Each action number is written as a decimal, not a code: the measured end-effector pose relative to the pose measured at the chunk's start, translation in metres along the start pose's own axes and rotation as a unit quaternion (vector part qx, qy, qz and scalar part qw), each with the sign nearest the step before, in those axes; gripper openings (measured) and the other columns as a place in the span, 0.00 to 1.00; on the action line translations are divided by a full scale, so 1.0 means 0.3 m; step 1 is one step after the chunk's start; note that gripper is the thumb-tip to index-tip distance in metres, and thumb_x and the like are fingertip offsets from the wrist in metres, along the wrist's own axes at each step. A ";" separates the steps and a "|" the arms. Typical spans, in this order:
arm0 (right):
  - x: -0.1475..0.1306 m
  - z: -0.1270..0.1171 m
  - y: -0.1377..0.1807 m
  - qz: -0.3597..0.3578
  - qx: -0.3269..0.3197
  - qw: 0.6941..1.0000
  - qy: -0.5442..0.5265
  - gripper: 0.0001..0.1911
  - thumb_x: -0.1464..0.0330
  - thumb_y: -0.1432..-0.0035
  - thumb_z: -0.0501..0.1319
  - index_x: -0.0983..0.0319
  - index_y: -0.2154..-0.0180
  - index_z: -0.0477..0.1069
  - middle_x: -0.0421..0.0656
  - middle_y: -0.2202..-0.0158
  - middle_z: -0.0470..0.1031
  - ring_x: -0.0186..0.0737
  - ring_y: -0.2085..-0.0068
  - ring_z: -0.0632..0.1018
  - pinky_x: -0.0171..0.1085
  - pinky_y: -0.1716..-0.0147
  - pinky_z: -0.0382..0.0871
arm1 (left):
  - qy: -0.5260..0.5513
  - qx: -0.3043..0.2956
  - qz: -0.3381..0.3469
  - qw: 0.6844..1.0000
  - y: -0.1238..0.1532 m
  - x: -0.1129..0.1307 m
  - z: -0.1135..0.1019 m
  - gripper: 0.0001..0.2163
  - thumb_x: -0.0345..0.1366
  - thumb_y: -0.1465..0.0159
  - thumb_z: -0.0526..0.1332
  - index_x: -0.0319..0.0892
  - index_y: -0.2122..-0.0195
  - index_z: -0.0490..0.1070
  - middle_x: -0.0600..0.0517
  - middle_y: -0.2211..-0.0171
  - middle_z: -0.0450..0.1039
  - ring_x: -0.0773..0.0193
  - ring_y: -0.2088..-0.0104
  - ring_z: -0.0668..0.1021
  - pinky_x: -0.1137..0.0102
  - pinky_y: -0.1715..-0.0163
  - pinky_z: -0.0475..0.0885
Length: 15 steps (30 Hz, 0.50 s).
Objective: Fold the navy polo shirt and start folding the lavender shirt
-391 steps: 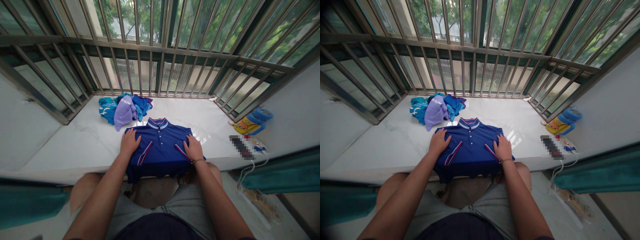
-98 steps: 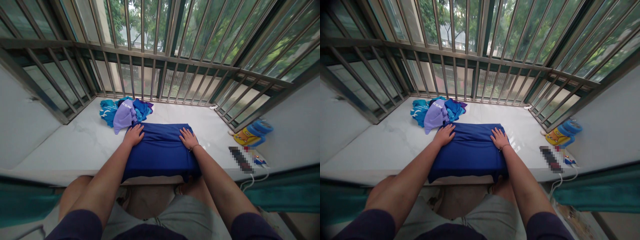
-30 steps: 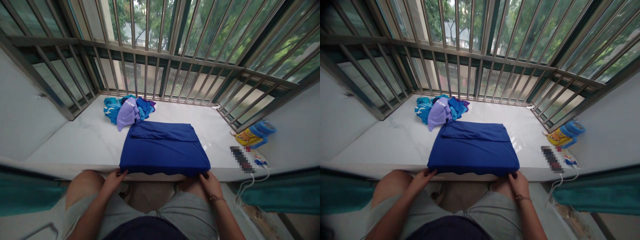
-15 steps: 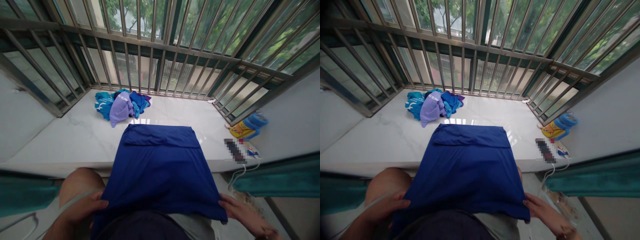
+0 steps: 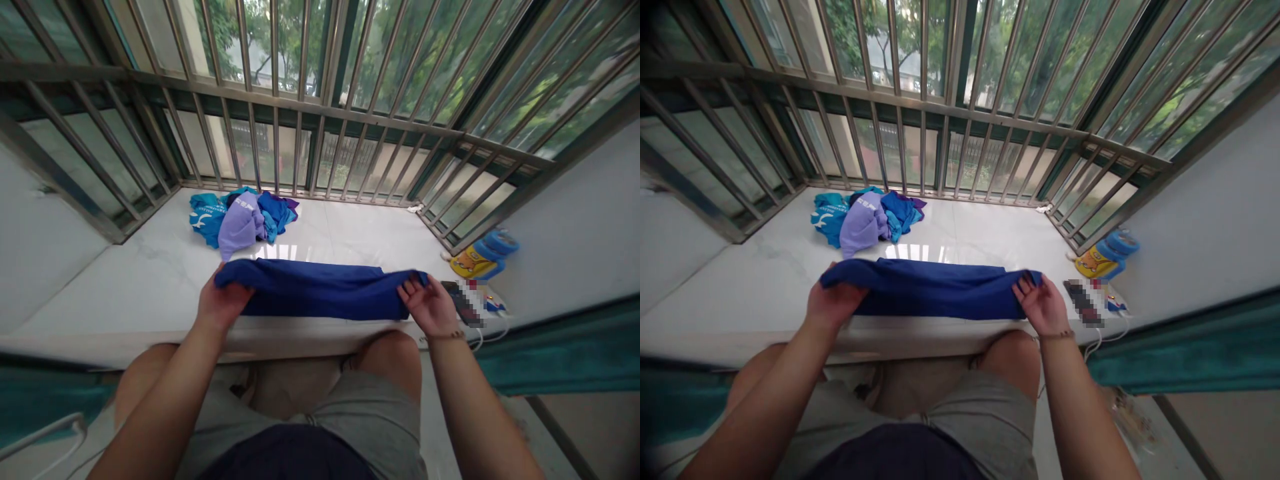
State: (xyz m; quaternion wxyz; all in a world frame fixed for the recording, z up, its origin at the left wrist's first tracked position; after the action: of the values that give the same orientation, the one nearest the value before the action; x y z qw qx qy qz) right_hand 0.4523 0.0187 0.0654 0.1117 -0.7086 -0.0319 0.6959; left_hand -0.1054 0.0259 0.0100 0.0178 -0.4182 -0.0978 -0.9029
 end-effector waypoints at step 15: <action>0.266 0.241 -0.192 0.059 -0.131 0.827 0.543 0.32 0.59 0.28 0.65 0.59 0.28 0.68 0.57 0.24 0.67 0.65 0.24 0.67 0.64 0.26 0.60 | -0.803 -0.154 0.117 0.563 -0.294 -0.060 0.087 0.21 0.44 0.31 0.65 0.43 0.39 0.79 0.34 0.35 0.78 0.36 0.34 0.78 0.46 0.31 0.67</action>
State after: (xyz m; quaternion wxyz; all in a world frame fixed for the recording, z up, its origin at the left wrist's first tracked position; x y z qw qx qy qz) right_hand 0.3893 0.0990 -0.0016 -0.0240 -0.9808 -0.0149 0.1929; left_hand -0.0841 0.1165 -0.0015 -0.0271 -0.9750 0.1192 -0.1856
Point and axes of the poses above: each hand's wrist, its own y-axis away from the middle knuckle, its own z-axis out of the palm, x = y × z, the point moved 4 cm from there along -y, towards the middle knuckle
